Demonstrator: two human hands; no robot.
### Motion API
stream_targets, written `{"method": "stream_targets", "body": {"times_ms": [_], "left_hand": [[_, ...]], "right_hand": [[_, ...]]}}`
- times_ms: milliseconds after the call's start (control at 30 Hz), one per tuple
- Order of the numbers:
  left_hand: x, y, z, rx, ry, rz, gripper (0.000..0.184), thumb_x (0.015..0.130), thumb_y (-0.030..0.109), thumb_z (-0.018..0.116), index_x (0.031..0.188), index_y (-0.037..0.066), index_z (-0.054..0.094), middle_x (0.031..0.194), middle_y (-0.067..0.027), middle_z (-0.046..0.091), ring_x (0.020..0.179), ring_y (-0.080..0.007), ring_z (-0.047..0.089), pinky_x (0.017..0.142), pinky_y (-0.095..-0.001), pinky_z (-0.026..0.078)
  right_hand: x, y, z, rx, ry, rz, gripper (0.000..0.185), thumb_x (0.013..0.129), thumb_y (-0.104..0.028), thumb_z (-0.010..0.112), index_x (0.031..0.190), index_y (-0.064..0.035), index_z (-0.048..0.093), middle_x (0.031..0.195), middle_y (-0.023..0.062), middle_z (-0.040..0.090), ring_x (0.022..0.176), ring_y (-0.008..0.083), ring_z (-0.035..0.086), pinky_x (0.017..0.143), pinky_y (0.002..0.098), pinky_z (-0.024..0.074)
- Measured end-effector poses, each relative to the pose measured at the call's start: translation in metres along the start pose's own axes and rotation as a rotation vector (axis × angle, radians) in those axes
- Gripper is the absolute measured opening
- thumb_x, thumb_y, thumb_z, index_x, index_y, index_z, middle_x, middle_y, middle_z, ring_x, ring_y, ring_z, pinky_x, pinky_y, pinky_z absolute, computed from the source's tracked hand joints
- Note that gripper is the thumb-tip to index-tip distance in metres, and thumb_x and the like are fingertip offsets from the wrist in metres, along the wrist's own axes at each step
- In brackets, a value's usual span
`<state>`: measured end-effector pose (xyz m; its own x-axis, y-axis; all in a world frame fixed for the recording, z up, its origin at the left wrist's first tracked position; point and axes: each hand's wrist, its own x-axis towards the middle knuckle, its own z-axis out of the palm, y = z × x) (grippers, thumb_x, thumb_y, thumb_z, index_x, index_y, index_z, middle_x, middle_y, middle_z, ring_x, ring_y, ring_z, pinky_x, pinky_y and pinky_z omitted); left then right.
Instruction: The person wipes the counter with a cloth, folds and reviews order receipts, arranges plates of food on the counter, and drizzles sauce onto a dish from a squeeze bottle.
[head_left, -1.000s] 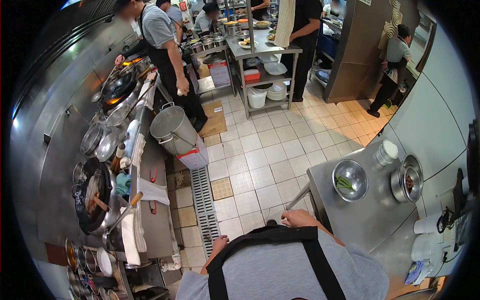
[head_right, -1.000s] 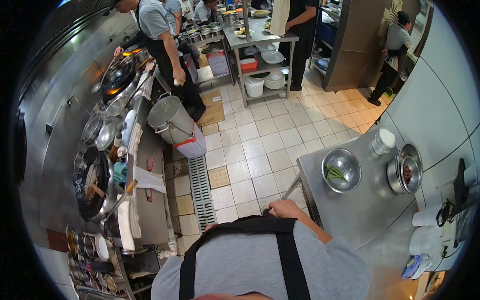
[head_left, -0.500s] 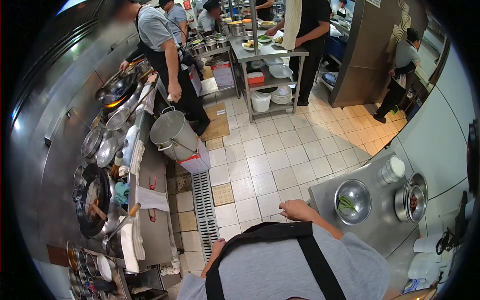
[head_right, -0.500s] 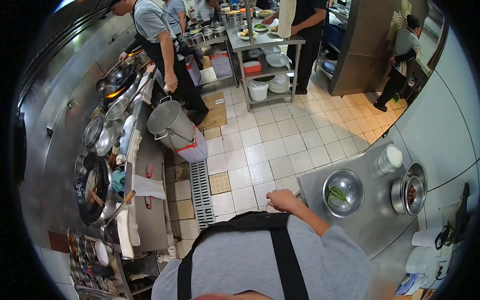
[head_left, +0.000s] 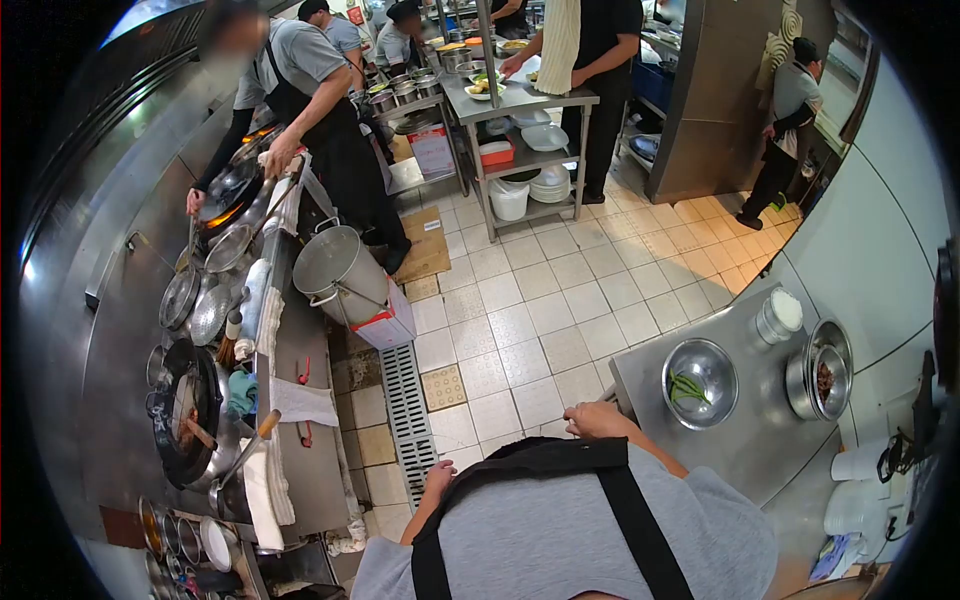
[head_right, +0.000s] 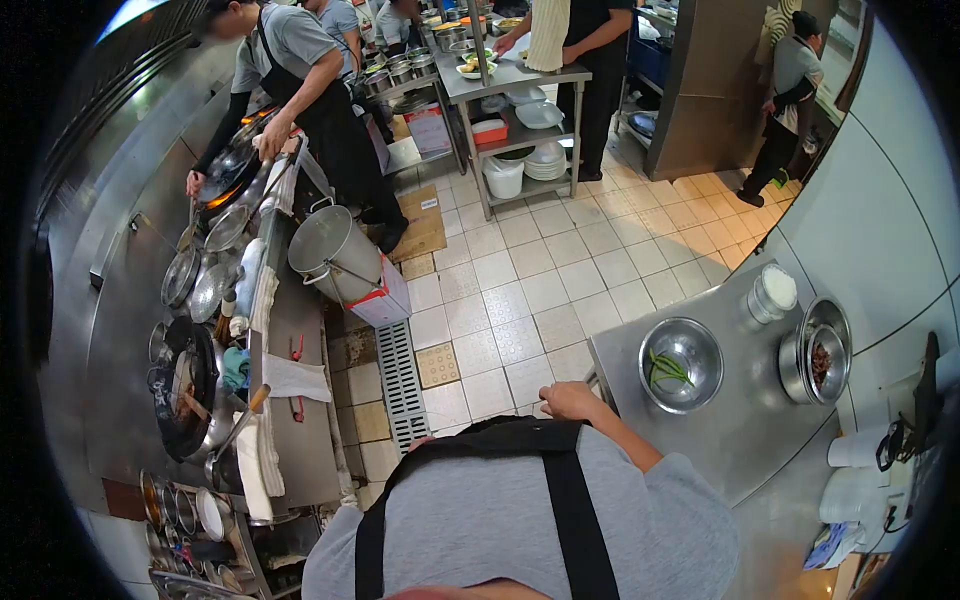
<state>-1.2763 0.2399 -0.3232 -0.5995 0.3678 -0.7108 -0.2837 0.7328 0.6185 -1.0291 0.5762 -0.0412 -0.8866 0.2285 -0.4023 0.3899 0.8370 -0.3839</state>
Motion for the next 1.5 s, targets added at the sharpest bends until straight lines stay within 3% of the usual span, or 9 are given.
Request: {"method": "stream_targets", "body": {"times_ms": [100, 367, 633, 733, 933, 1133, 1267, 1367, 1500], "left_hand": [[-0.006, -0.019, -0.002, 0.341, 0.049, 0.134, 0.039, 0.073, 0.017, 0.062, 0.11, 0.006, 0.063, 0.095, -0.0129, 0.067, 0.085, -0.0212, 0.065, 0.076, -0.0305, 0.05], [-0.038, -0.082, 0.003, 0.374, -0.015, 0.119, 0.036, 0.073, 0.02, 0.059, 0.108, 0.011, 0.065, 0.095, -0.0112, 0.068, 0.089, -0.0214, 0.064, 0.08, -0.0301, 0.048], [-0.024, -0.122, 0.009, 0.147, -0.168, 0.044, 0.034, 0.078, 0.013, 0.056, 0.109, 0.0, 0.062, 0.09, -0.0143, 0.067, 0.084, -0.019, 0.064, 0.072, -0.0278, 0.05], [-0.044, -0.009, -0.002, -0.355, -0.183, -0.13, 0.035, 0.085, 0.013, 0.052, 0.118, 0.004, 0.053, 0.086, -0.0083, 0.063, 0.071, -0.0201, 0.062, 0.061, -0.0308, 0.05], [0.041, 0.238, 0.019, -0.254, -0.201, 0.204, 0.034, 0.086, 0.015, 0.052, 0.118, 0.005, 0.052, 0.089, -0.0072, 0.062, 0.073, -0.0165, 0.06, 0.061, -0.0273, 0.049], [0.102, 0.433, 0.049, -0.175, -0.338, 0.305, 0.036, 0.084, 0.014, 0.055, 0.119, 0.004, 0.051, 0.092, -0.0058, 0.062, 0.078, -0.0162, 0.06, 0.067, -0.0288, 0.049], [0.138, 0.478, 0.062, -0.128, -0.333, 0.35, 0.035, 0.085, 0.013, 0.052, 0.119, 0.004, 0.052, 0.089, -0.0062, 0.062, 0.078, -0.016, 0.06, 0.066, -0.0292, 0.049], [0.203, 0.43, 0.078, -0.009, -0.37, 0.268, 0.034, 0.084, 0.019, 0.052, 0.115, 0.005, 0.055, 0.089, -0.0102, 0.063, 0.075, -0.0153, 0.06, 0.064, -0.0284, 0.048], [0.229, 0.362, 0.098, 1.04, -0.618, 0.412, 0.035, 0.083, 0.024, 0.055, 0.113, 0.006, 0.058, 0.085, -0.0142, 0.064, 0.073, -0.0158, 0.061, 0.06, -0.0294, 0.049]], "right_hand": [[-0.014, -0.01, 0.007, 0.016, -0.009, 0.028, 0.03, 0.083, -0.03, 0.056, 0.101, -0.0053, 0.059, 0.09, 0.0183, 0.064, 0.087, 0.0353, 0.061, 0.072, 0.0465, 0.0491], [-0.055, -0.034, 0.053, 0.071, -0.035, 0.066, 0.031, 0.084, -0.029, 0.055, 0.102, -0.0047, 0.059, 0.09, 0.0193, 0.064, 0.089, 0.0354, 0.06, 0.075, 0.0454, 0.047], [-0.072, -0.039, 0.065, 0.09, -0.029, 0.064, 0.03, 0.084, -0.029, 0.056, 0.106, -0.0089, 0.059, 0.095, 0.0168, 0.063, 0.089, 0.0351, 0.06, 0.077, 0.0443, 0.0473], [-0.05, -0.035, 0.044, 0.144, 0.128, 0.04, 0.027, 0.085, -0.027, 0.056, 0.105, -0.0099, 0.06, 0.096, 0.0159, 0.063, 0.088, 0.0347, 0.06, 0.076, 0.0431, 0.0478], [0.015, -0.007, -0.022, 0.268, 0.5, -0.093, 0.023, 0.083, -0.021, 0.058, 0.103, -0.008, 0.061, 0.091, 0.0151, 0.062, 0.084, 0.0324, 0.061, 0.073, 0.0407, 0.048], [0.075, 0.041, -0.089, 0.398, 0.552, 0.016, 0.022, 0.083, -0.016, 0.059, 0.103, -0.0061, 0.061, 0.091, 0.0138, 0.063, 0.083, 0.0302, 0.061, 0.071, 0.0379, 0.0483], [0.095, 0.053, -0.12, 0.406, 0.482, 0.164, 0.024, 0.084, -0.02, 0.058, 0.103, -0.0073, 0.062, 0.092, 0.0134, 0.063, 0.084, 0.0309, 0.062, 0.073, 0.038, 0.0492], [0.102, 0.065, -0.122, 0.437, 0.467, 0.271, 0.025, 0.085, -0.024, 0.057, 0.104, -0.0094, 0.061, 0.094, 0.0132, 0.063, 0.086, 0.0313, 0.062, 0.074, 0.0389, 0.0495], [0.087, 0.048, -0.104, 0.58, 0.516, 0.56, 0.028, 0.086, -0.026, 0.054, 0.107, -0.0079, 0.06, 0.099, 0.0137, 0.062, 0.091, 0.0311, 0.06, 0.077, 0.039, 0.0479]]}}
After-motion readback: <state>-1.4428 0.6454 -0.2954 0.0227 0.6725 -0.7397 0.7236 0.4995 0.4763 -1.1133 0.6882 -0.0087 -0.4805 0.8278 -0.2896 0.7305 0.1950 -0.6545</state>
